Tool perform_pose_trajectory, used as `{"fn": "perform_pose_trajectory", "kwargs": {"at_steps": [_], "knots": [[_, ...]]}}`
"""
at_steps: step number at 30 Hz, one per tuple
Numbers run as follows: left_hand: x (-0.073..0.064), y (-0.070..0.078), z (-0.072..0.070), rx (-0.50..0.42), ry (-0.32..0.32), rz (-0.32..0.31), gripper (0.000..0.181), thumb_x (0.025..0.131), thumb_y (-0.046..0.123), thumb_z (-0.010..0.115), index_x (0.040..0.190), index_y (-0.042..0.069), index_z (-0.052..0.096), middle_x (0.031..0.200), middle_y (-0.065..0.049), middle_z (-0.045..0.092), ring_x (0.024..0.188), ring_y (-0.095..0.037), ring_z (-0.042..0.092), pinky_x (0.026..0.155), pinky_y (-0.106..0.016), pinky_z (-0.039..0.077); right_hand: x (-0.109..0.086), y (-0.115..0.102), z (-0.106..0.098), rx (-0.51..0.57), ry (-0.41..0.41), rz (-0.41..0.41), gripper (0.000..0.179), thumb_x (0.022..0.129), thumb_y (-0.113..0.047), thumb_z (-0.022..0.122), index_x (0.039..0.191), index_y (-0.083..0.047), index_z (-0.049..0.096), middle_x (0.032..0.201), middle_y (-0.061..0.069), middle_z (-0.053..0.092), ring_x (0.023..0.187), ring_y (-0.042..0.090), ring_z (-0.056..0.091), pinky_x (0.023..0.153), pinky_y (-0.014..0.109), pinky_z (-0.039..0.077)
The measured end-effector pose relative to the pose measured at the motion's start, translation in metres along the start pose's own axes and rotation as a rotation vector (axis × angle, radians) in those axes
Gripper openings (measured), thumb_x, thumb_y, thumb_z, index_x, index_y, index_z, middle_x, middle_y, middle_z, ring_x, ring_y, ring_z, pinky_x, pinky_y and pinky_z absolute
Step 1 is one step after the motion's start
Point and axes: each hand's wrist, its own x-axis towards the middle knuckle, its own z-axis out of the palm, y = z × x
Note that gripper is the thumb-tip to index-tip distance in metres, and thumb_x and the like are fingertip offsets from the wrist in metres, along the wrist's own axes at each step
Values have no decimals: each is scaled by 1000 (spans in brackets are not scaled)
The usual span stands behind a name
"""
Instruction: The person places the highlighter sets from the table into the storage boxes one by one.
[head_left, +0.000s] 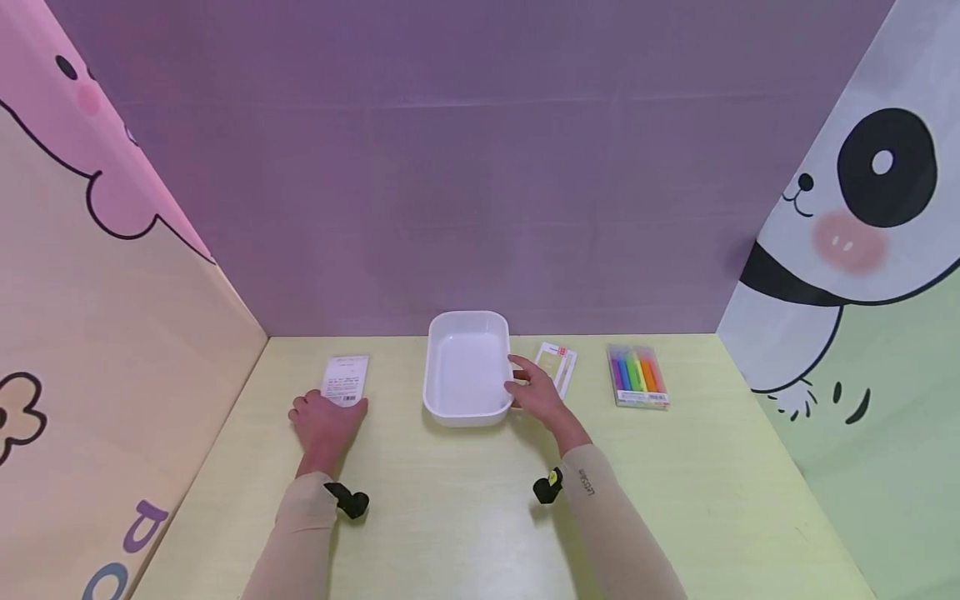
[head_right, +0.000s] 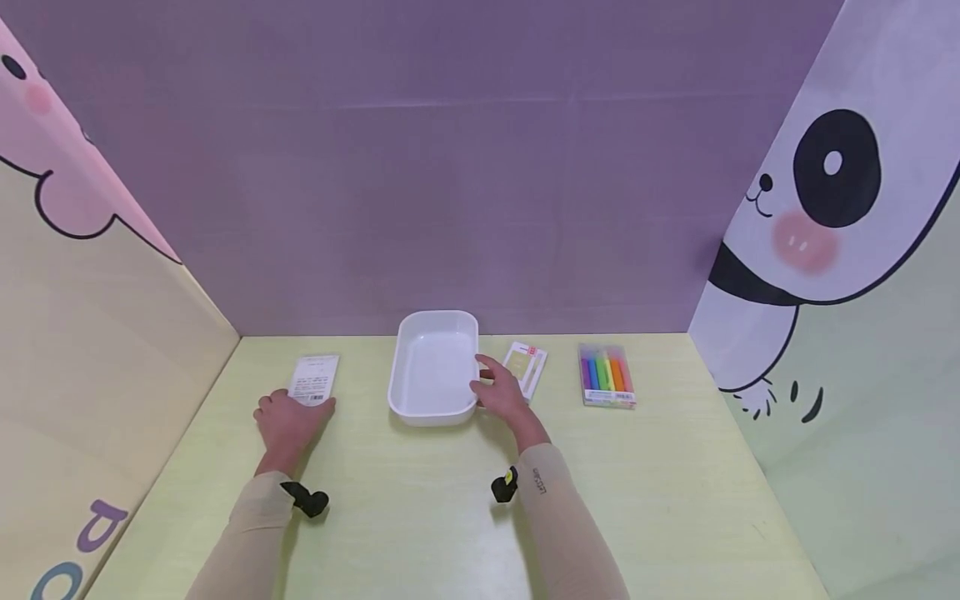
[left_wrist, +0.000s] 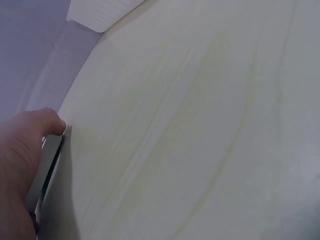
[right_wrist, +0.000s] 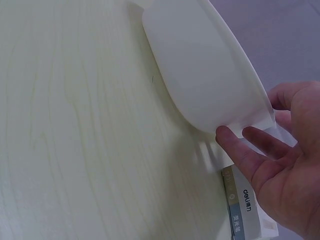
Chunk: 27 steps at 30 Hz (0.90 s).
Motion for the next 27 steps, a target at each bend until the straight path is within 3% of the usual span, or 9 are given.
{"fn": "perform_pose_trajectory", "kwargs": {"at_steps": [5,13,20,27], "knots": [[-3,3,-3,1,15,-24,91,75,56,67,130,-12,40,112,-27,43,106,-45,36,90,-58,30,2,1,1,0,-6,-1,55,93,-5,59,146,-10,43,131,26,52,101,35,63,72,37,56],[-8,7,-2,-44,3,-6,91,74,53,70,134,-10,41,115,-26,42,106,-43,37,90,-56,30,2,2,1,-8,9,14,54,93,-5,60,145,-13,45,131,25,52,103,34,63,72,37,56],[-15,9,-2,-57,-4,97,83,77,47,69,139,-2,46,113,-25,41,103,-42,37,87,-55,29,2,1,0,-30,15,22,54,94,-7,60,145,-14,45,132,23,51,104,33,62,71,36,56],[-10,5,1,-41,-52,169,77,81,40,66,138,-7,47,125,-29,38,110,-44,38,91,-54,32,3,0,0,-47,5,10,54,93,-7,60,145,-12,44,132,25,51,103,34,62,70,36,56]]}}
